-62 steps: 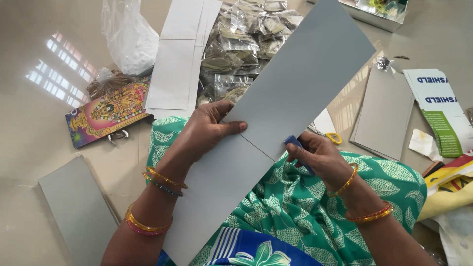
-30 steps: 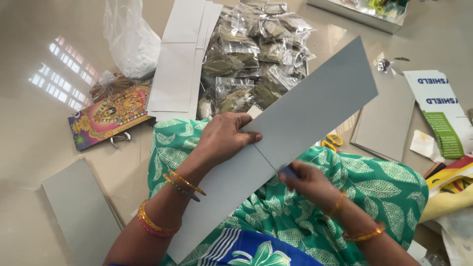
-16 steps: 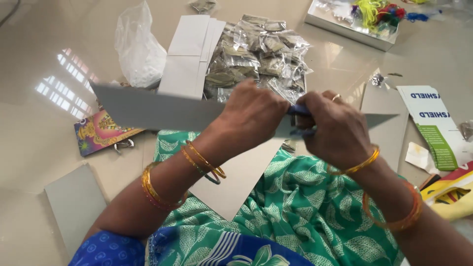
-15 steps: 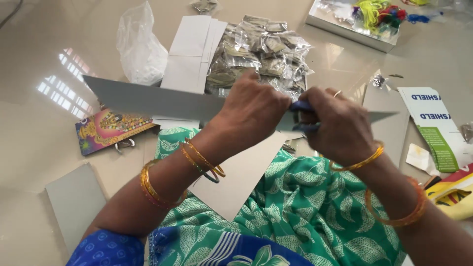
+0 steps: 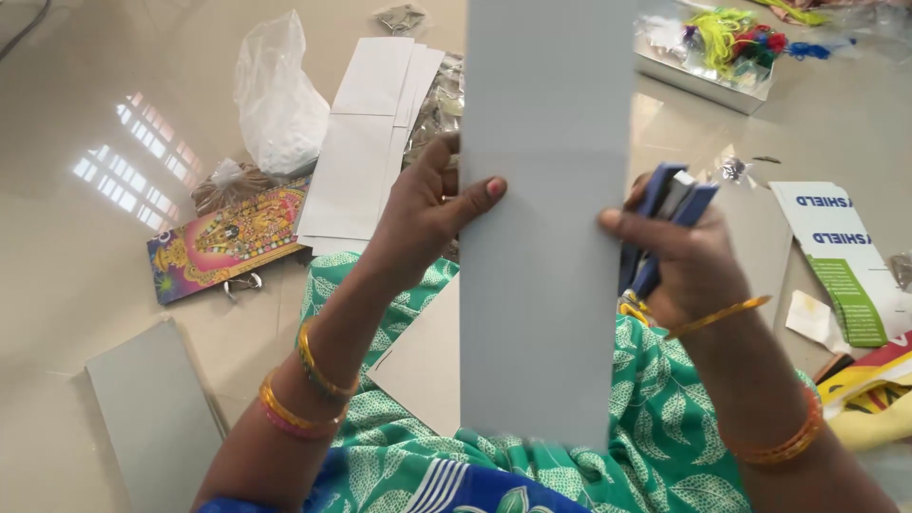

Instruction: Cutting cardboard strips and stapling them to create packaging folders.

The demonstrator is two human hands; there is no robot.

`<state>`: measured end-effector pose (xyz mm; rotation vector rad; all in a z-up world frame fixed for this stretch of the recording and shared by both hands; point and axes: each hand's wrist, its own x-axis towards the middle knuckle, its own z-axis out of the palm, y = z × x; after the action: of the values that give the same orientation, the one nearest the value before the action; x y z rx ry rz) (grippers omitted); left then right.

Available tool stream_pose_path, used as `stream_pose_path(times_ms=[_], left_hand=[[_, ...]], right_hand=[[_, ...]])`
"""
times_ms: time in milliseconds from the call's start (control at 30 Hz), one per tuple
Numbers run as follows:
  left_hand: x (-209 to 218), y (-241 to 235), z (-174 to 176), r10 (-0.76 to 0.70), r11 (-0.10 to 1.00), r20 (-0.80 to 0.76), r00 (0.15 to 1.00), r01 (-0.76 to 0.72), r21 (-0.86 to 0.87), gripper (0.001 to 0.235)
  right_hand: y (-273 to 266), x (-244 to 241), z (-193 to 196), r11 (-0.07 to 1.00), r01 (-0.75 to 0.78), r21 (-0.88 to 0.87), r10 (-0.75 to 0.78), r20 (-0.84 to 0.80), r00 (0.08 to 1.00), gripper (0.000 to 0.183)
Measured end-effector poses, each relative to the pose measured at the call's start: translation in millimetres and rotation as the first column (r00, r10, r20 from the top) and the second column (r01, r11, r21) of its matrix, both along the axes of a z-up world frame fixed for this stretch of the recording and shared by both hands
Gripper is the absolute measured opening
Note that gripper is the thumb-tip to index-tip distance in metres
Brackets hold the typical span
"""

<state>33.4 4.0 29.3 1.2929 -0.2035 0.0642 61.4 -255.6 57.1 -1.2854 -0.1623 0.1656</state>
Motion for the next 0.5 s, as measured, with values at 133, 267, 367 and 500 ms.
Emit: stream_pose_path(times_ms=[133,267,367,500], left_hand=[[17,9,-16,-0.135,0.985,0.004,0.991,0.135,-0.105,0.052],[37,25,-34,-0.166,0.984,-0.052,0.985,0.162,-0.074,0.048],[45,36,-37,-0.243,0.970,-0.093,0.965,0.239,-0.051,0.047],[51,31,-50,-0.387,0.919,-0.152,0.910,0.367,-0.142,0.052]], right_hand=[[-1,-7,-28,0.998,-0.051,-0.032,0.048,-0.095,0.994,0.028],[-22,8,-72,0.943,-0.165,-0.290,0.111,-0.194,0.975,0.024],[-39,20,-96,0.870,-0.289,-0.399,0.182,-0.284,0.941,0.034],[-30,14,-77,0.831,-0.447,-0.332,0.314,-0.384,0.868,0.056]])
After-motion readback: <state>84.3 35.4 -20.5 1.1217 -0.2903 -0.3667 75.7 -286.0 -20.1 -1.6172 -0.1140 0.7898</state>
